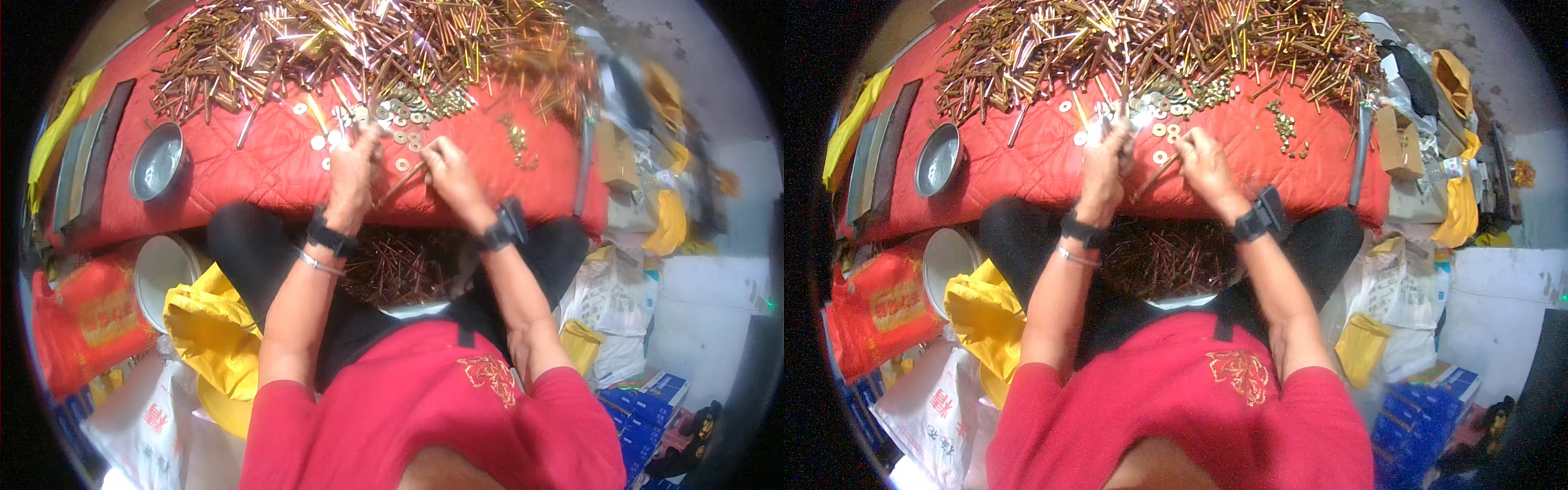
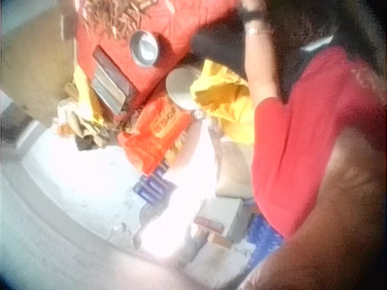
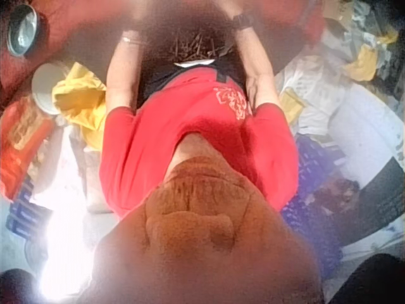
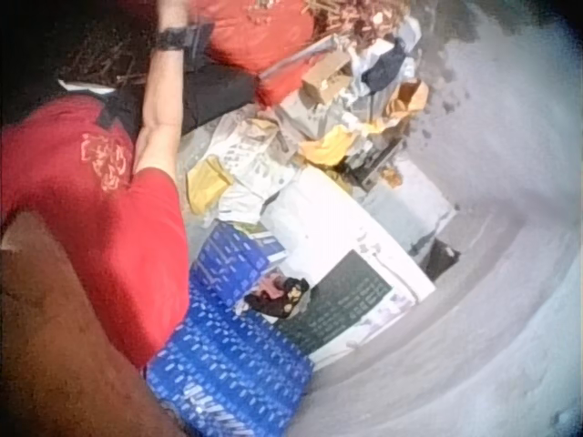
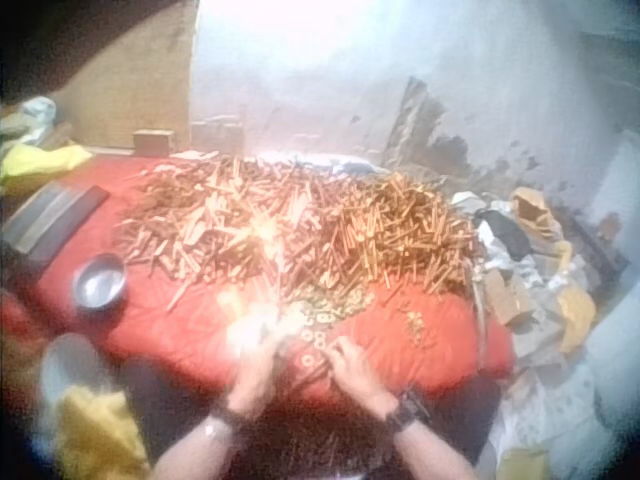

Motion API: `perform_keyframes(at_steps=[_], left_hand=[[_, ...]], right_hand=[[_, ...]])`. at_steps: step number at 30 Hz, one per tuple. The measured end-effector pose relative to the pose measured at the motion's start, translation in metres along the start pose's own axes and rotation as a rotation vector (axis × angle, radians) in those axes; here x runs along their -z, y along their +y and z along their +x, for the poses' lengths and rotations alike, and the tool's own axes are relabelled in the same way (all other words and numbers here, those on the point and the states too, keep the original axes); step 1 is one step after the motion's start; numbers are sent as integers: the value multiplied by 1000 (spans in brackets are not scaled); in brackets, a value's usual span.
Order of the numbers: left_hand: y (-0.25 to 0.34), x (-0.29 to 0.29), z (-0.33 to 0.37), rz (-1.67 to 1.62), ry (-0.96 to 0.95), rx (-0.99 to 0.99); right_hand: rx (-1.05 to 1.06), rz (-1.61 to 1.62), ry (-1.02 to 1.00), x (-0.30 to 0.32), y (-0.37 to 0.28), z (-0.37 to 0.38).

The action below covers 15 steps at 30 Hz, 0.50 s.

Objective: The recorder is sitting on a padded surface and manually assembling small metal tubes and washers from a large pile.

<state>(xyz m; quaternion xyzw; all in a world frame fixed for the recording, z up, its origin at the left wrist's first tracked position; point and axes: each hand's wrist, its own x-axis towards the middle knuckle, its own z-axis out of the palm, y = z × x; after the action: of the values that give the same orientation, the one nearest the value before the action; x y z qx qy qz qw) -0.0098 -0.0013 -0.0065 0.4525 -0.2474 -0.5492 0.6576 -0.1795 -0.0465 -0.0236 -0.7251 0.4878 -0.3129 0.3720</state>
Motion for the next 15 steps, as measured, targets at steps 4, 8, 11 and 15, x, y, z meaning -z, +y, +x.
perform_keyframes(at_steps=[4,8,11,15], left_hand=[[2,25,10,-173,92,-22],[-2,31,11,-62,67,75],[4,12,-1,-55,-74,172],[2,11,-3,-16,-176,237]], right_hand=[[-148,275,-31,13,-4,16],[-74,348,40,36,-6,29],[-49,347,69,41,-20,27],[43,264,146,29,-33,20]])
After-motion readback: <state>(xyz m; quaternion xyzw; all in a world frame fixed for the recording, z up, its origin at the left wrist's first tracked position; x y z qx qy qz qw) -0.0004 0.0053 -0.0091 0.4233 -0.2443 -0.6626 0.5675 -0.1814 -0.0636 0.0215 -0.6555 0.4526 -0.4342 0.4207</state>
